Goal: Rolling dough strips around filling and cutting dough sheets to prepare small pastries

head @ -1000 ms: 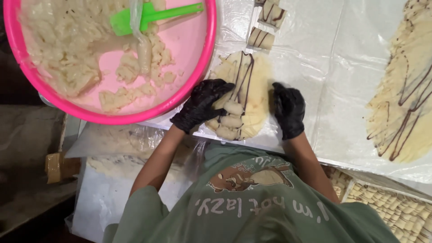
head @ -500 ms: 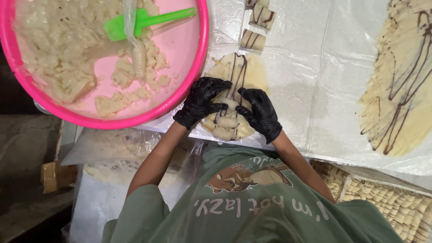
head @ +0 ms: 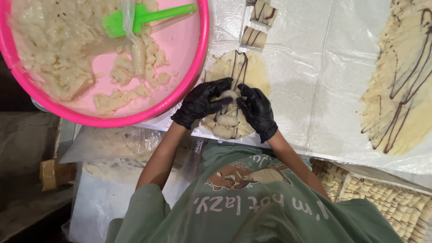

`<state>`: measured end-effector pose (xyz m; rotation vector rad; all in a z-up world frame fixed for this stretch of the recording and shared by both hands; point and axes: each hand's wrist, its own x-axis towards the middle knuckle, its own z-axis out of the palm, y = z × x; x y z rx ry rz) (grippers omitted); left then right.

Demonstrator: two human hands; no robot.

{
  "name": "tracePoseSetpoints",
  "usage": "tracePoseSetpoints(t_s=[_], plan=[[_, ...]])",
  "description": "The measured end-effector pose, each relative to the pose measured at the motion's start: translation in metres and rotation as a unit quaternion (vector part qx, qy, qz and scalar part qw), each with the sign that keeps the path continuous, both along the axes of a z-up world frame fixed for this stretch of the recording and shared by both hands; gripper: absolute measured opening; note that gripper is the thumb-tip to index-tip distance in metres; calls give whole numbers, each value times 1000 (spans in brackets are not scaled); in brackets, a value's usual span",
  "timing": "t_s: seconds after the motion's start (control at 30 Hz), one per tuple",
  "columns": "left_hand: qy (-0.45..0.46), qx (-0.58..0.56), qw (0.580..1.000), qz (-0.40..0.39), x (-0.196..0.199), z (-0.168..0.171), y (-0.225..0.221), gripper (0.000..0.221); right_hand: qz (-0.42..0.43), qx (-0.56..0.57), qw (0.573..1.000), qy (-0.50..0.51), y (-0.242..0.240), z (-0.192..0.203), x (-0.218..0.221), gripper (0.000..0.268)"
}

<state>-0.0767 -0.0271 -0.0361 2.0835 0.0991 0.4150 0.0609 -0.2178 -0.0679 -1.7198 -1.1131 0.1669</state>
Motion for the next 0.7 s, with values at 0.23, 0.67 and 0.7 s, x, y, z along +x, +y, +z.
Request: tracePoseSetpoints(t_s=[0.23, 0.67, 0.7], plan=[[30, 61, 998, -7, -5, -7, -3, 33, 108, -50, 982, -150, -21, -28, 4, 22], [93, 26, 995, -4, -3, -31, -2, 66, -11, 28, 964, 264, 20, -39, 5, 57], [92, 26, 995, -5, -4, -21, -3, 66, -11, 28, 964, 264, 22, -37, 5, 57]])
